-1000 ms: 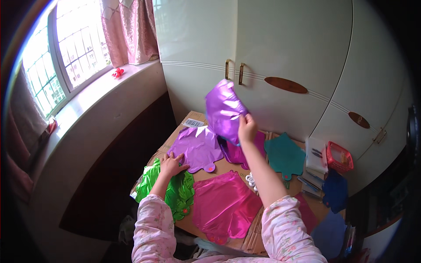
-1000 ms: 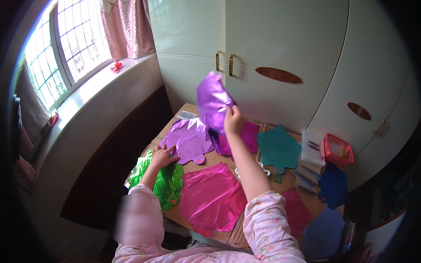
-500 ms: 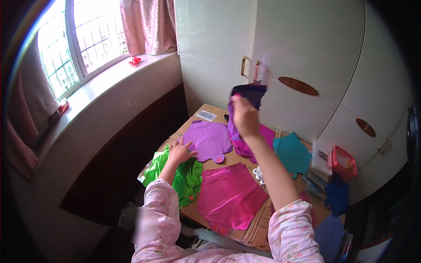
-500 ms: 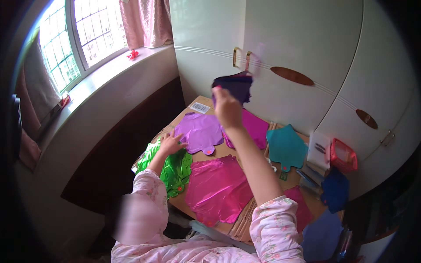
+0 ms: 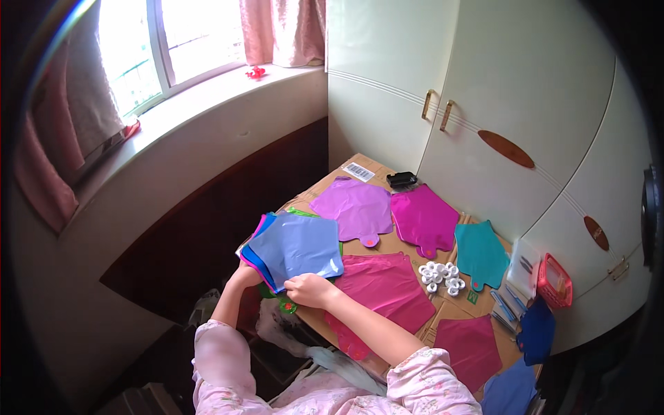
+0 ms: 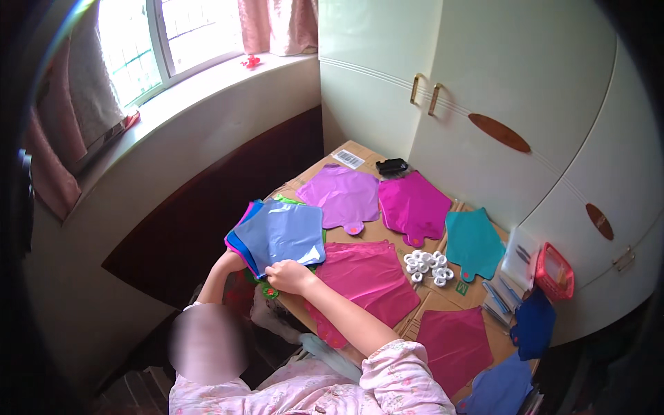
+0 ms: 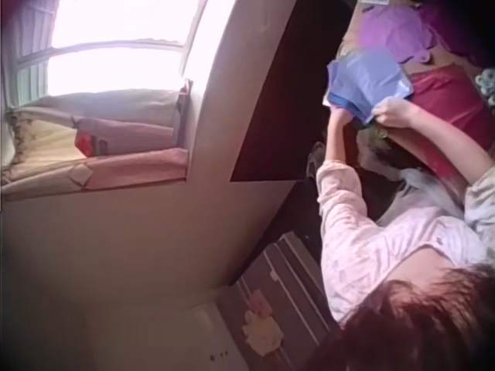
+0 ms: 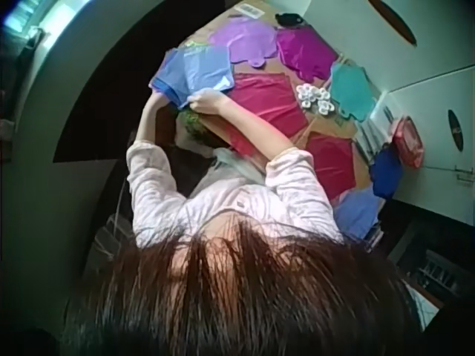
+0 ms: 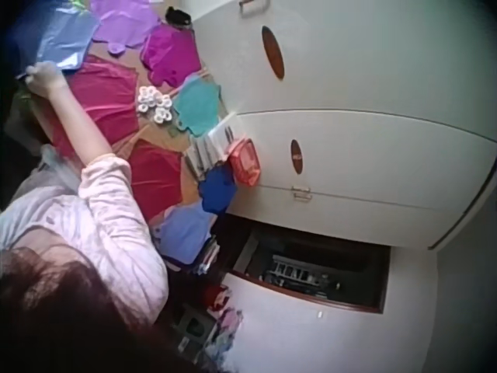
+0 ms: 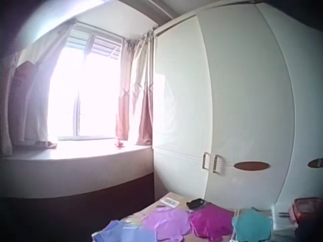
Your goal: The person is packaging colorful plastic pieces into transparent bags at a desk.
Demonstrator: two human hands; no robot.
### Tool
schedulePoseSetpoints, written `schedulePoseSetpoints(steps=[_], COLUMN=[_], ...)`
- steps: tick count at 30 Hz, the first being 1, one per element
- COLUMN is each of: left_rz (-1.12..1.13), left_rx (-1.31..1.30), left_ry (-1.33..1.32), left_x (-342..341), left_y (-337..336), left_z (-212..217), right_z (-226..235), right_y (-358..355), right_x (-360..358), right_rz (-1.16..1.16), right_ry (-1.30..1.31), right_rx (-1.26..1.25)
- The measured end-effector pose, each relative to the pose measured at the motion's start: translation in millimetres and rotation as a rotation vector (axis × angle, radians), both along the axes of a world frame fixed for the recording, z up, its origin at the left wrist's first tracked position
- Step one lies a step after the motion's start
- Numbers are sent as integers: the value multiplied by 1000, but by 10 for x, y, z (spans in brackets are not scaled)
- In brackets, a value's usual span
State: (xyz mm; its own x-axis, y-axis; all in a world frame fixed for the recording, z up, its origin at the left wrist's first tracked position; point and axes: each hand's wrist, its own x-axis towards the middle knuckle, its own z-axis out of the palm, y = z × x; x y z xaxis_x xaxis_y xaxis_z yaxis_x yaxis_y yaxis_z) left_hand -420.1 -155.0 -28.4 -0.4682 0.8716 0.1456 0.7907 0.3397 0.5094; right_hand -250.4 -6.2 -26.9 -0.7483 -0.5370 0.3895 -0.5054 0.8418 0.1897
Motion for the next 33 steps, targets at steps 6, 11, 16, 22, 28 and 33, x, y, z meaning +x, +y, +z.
schedulePoseSetpoints(steps=[6,11,16,22,28,33], left_rz=[-62,-47,120,349,78,238], left_rx=[185,373,465,419,211,-27], left_ry=[45,-183,-62,91,197,476], left_x=[-102,-32,267,691,1030,855], left_y=[-41,-43,-217,-595,-429,-357], left_z=[-174,-138,280,72,214,171], right_z=[67,-33,-29,5,-27,136], right_y=[-54,-31,-42,25,72,53], right_x=[37,76,88,85,47,46], right_rz=[40,43,-169,-288,-317,-287], right_ry=[-81,-4,-156,-281,-343,-167], right_rx=[32,25,-468,-862,-1015,-1143])
